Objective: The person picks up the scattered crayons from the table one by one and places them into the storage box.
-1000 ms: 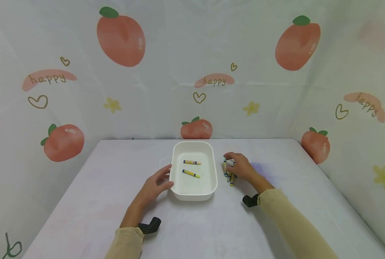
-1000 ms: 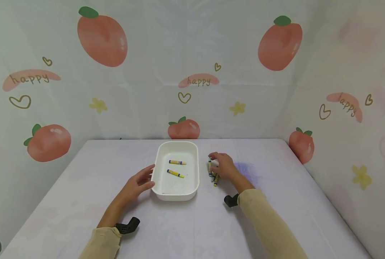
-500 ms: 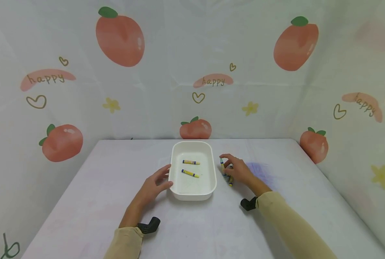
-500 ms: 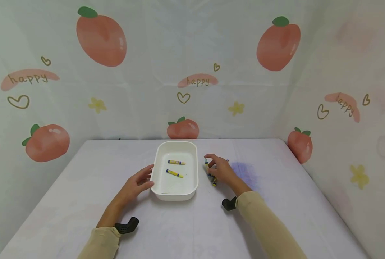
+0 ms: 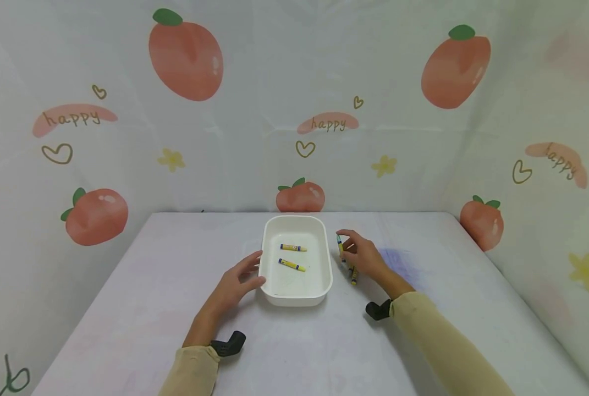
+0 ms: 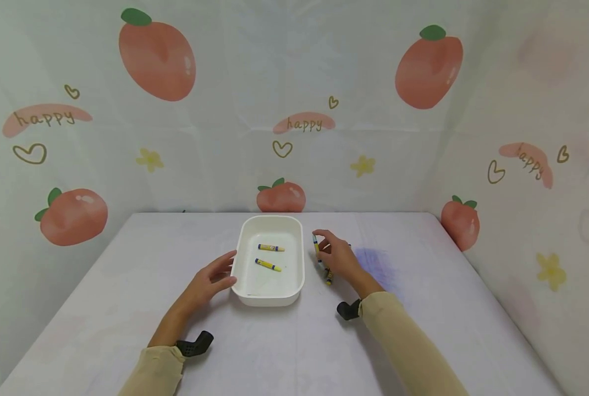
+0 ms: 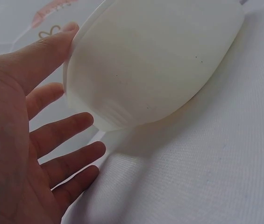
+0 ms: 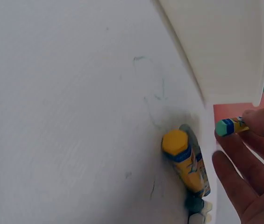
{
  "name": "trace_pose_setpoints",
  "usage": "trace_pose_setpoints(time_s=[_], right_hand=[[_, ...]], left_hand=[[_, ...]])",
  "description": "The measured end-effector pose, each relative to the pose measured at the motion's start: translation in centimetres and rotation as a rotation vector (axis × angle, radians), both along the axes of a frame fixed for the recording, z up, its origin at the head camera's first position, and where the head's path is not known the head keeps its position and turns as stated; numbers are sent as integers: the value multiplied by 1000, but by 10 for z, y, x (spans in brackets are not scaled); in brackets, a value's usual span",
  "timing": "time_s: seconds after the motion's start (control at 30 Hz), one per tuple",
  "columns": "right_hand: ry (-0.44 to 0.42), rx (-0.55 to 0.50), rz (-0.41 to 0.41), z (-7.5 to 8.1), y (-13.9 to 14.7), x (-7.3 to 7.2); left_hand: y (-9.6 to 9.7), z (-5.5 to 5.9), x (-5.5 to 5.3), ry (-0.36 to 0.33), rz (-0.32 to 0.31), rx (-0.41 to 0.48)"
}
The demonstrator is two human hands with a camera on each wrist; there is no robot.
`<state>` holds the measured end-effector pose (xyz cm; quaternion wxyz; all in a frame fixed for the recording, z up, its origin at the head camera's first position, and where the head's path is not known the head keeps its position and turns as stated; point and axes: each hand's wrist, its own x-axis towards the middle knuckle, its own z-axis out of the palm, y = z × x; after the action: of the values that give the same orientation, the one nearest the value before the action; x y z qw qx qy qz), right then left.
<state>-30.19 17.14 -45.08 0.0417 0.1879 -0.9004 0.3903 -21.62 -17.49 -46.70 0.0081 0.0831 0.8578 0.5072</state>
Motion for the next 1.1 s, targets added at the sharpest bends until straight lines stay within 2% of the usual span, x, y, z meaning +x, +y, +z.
trace_pose_setpoints(time_s=[0.27, 0.6, 0.77, 0.93, 1.1], right_hand=[[-42, -220, 7, 11, -7, -1], [-184, -519, 68, 27, -15, -8], [-262, -620, 99, 39, -20, -7], [-274, -637, 131, 43, -25, -10], [-255, -536, 112, 52, -34, -12]], left_hand=[[1, 2, 1, 0, 5, 6], [1, 3, 1, 4, 2, 7], [1, 2, 2, 11, 1, 5], [0, 1, 1, 16, 2, -1], [0, 0, 1, 14, 1, 1]])
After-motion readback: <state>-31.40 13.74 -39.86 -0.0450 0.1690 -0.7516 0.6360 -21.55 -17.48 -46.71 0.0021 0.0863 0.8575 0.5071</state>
